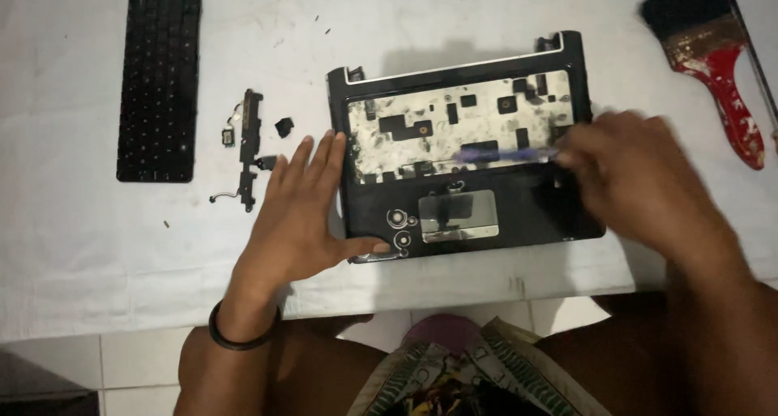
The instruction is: Repairing and cleaning the internal components of a laptop using a screwdriver and a brush
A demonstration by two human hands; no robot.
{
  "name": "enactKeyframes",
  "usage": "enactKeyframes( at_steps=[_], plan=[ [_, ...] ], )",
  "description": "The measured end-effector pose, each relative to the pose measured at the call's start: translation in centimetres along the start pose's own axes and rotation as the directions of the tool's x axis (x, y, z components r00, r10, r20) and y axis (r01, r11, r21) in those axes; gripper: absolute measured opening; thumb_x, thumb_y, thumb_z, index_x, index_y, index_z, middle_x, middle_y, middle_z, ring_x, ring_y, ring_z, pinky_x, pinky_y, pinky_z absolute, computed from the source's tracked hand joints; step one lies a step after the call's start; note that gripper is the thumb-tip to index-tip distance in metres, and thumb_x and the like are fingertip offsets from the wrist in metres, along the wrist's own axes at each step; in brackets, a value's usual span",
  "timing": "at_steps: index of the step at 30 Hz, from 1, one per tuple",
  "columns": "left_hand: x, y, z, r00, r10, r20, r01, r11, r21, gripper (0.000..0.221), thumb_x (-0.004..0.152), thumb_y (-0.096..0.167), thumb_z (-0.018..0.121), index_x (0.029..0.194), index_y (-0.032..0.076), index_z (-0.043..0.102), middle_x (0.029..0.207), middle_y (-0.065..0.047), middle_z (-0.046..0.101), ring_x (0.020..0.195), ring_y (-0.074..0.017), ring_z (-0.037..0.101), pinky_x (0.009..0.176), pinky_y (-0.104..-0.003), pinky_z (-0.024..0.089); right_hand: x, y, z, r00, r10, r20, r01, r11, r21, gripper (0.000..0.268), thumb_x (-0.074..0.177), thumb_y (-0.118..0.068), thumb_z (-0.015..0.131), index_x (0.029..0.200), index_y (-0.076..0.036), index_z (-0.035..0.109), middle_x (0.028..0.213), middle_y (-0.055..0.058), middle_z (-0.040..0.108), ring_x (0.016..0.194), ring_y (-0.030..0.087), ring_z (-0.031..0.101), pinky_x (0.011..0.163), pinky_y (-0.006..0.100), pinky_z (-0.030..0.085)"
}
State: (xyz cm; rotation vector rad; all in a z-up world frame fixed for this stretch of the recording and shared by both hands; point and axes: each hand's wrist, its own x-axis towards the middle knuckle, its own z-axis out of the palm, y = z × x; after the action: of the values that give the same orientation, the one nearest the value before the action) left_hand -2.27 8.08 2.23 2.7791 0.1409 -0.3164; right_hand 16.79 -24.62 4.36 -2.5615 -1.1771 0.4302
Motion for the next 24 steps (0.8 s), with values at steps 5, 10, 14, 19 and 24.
enactKeyframes(
  at_steps=[5,10,14,19,24],
  plan=[
    [0.0,-0.3,0.4,1.0,-0.012,0.014,0.012,0.999,-0.033,0.137,0.073,0.078,0.079,0.165,0.011,0.005,0.173,-0.01,0.009,0.158,-0.0327,0.001,0.123,-0.054,0.002,0.6,-0.7,1.9,0.993,-0.111,-0.045,0.107,0.992,-0.069,0.024,0.09,-0.004,0.068,0.11,-0.015,0.074,0.087,0.01,0.067,0.081,0.034,0.061,0.072,0.048,0.048],
    [0.0,-0.4,0.5,1.0,-0.018,0.003,0.019,0.999,-0.029,0.138,0.071,0.084,0.076,0.165,0.01,0.006,0.173,-0.011,0.011,0.158,-0.0335,0.003,0.123,-0.055,0.003,1.2,0.6,0.1,0.987,0.147,0.056,-0.143,0.987,-0.075,0.039,0.082,-0.001,0.072,0.115,-0.022,0.074,0.105,0.009,0.069,0.098,0.03,0.061,0.091,0.046,0.047],
    [-0.1,-0.5,0.7,1.0,-0.006,-0.015,0.006,1.0,-0.013,0.139,0.071,0.085,0.074,0.166,0.01,0.006,0.173,-0.01,0.011,0.158,-0.0329,0.004,0.123,-0.054,0.005,2.3,-2.0,2.5,0.986,-0.151,-0.067,0.142,0.983,-0.12,0.008,0.096,-0.009,0.064,0.1,-0.012,0.071,0.074,0.014,0.06,0.066,0.036,0.056,0.061,0.049,0.043],
    [-0.3,-0.5,0.7,1.0,-0.011,-0.014,0.011,1.0,-0.018,0.138,0.072,0.084,0.075,0.166,0.011,0.004,0.174,-0.01,0.009,0.158,-0.0328,0.002,0.123,-0.054,0.005,2.3,-3.2,0.1,0.995,0.086,0.042,-0.085,0.996,-0.036,0.031,0.091,-0.006,0.063,0.116,-0.019,0.075,0.114,0.009,0.072,0.104,0.031,0.063,0.097,0.05,0.045],
    [0.0,-0.4,0.9,1.0,-0.005,-0.012,0.005,1.0,-0.001,0.139,0.072,0.084,0.075,0.166,0.01,0.005,0.173,-0.011,0.01,0.158,-0.0328,0.003,0.123,-0.053,0.004,2.2,-2.7,1.1,0.992,0.083,0.095,-0.072,0.991,-0.109,0.024,0.095,-0.009,0.059,0.113,-0.017,0.073,0.098,0.015,0.069,0.089,0.032,0.062,0.072,0.045,0.053]
  ],
)
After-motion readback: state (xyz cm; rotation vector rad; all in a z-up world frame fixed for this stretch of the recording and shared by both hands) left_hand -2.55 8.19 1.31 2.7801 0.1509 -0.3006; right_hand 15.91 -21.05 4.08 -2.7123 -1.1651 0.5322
